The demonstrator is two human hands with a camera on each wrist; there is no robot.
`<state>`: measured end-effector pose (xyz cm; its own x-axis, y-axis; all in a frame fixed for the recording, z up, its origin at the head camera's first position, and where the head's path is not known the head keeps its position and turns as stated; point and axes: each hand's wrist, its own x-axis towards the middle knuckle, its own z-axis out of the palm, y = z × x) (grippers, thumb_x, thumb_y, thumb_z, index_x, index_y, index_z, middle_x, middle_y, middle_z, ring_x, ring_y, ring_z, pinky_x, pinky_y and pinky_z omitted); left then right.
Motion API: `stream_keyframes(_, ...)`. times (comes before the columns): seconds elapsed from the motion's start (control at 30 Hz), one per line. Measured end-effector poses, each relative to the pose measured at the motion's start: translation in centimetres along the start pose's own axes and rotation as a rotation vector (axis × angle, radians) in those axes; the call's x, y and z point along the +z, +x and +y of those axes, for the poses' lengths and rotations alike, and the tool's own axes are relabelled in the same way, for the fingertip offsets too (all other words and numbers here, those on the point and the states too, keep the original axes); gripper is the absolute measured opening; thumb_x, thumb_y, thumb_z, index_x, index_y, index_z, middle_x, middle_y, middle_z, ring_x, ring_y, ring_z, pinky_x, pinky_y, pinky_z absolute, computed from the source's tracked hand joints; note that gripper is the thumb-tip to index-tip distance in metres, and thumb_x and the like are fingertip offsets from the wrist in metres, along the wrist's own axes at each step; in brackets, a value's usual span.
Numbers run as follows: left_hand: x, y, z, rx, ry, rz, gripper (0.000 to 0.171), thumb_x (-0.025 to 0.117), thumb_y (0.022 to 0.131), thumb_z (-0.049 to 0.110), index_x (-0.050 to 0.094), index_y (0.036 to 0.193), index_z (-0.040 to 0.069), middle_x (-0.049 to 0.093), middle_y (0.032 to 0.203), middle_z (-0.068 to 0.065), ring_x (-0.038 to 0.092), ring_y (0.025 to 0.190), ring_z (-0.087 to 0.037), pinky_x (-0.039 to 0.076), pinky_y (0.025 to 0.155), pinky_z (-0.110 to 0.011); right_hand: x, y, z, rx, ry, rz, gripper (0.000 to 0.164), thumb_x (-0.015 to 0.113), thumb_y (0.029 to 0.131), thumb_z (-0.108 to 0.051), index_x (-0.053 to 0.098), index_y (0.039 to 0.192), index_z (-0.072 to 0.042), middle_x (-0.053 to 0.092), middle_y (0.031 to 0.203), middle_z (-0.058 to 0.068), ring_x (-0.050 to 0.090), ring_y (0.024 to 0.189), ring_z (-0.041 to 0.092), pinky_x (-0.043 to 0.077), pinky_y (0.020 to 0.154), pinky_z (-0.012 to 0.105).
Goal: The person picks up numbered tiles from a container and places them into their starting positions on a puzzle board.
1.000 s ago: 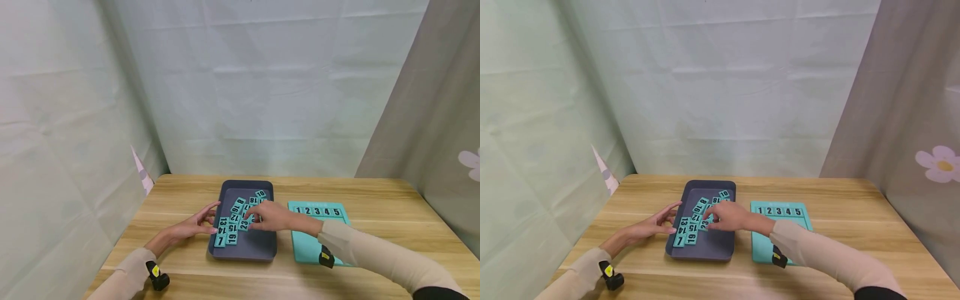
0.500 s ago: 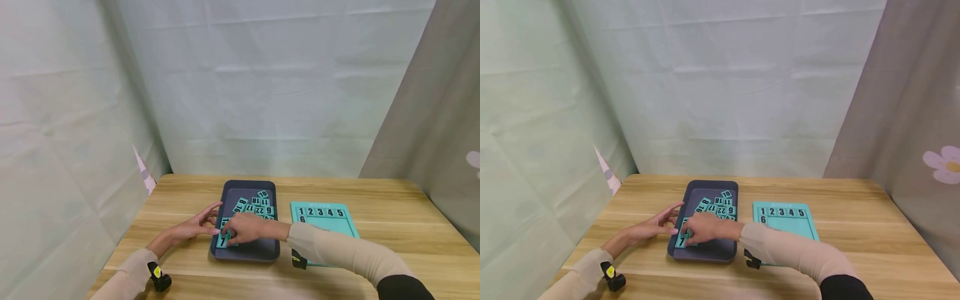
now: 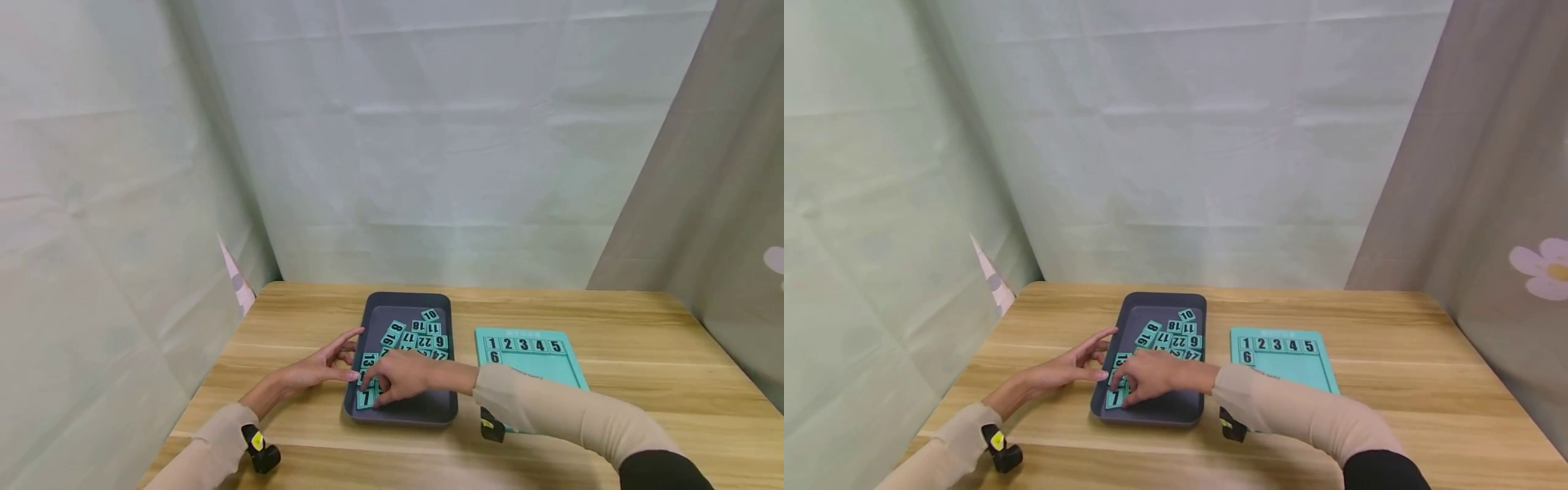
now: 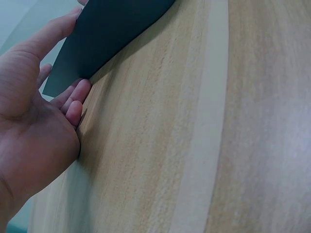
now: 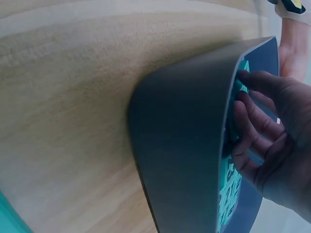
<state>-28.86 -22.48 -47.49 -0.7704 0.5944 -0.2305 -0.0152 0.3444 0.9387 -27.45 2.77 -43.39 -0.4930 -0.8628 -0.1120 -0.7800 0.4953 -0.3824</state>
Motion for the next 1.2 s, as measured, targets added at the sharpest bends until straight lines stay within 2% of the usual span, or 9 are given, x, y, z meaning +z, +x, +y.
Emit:
stream_keyframes(0.17,0.1,0.1,0.0,-0.002,0.004,0.007,0.084,0.068,0.099,0.02,0.017,0.164,0.031,0.035,0.153,-0.017,0.041,0.123,-0.026,0.034,0.096,-0.038,0.1,-0.2,0.3,0.011,0.034,-0.003,0.034,0.081,0.089,-0.032,0.074,0.12,-0.019,0.06,0.062,-0.013,0.049,0.053,-0.008,0.039,0.052,0.011)
stream_keyframes(0.43,0.1,0.0,0.0,0.002,0.006,0.009,0.083,0.068,0.099,0.021,0.017,0.164,0.031,0.035,0.153,-0.017,0.04,0.124,-0.028,0.033,0.096,-0.038,0.6,0.1,0.1,0.059,-0.028,0.017,0.037,0.081,0.086,-0.044,0.075,0.115,-0.023,0.053,0.058,-0.017,0.046,0.049,-0.007,0.038,0.049,0.012)
stream_keyframes(0.7,0.1,0.0,-0.2,0.001,0.005,0.012,0.083,0.069,0.098,0.023,0.017,0.163,0.032,0.035,0.154,-0.017,0.041,0.125,-0.028,0.034,0.096,-0.038,0.7,-0.3,0.1,0.083,-0.032,0.012,0.032,0.081,0.088,-0.037,0.075,0.114,-0.02,0.052,0.055,-0.015,0.044,0.047,-0.006,0.034,0.048,0.012)
stream_keyframes(0.87,0.2,0.0,-0.3,-0.01,0.004,0.016,0.084,0.07,0.098,0.022,0.018,0.163,0.032,0.035,0.156,-0.017,0.041,0.125,-0.029,0.034,0.097,-0.039,0.5,-1.4,0.5,0.083,0.006,0.013,0.03,0.081,0.089,-0.031,0.076,0.114,-0.016,0.051,0.055,-0.013,0.042,0.047,-0.006,0.032,0.05,0.012)
stream_keyframes(1.2,0.1,0.1,-0.3,-0.034,-0.007,0.037,0.086,0.072,0.096,0.023,0.018,0.163,0.032,0.033,0.157,-0.018,0.04,0.127,-0.03,0.034,0.1,-0.04,-1.0,-4.1,1.7,0.041,0.093,0.068,0.029,0.08,0.09,-0.024,0.076,0.115,-0.01,0.059,0.062,-0.011,0.046,0.053,-0.007,0.038,0.056,0.012)
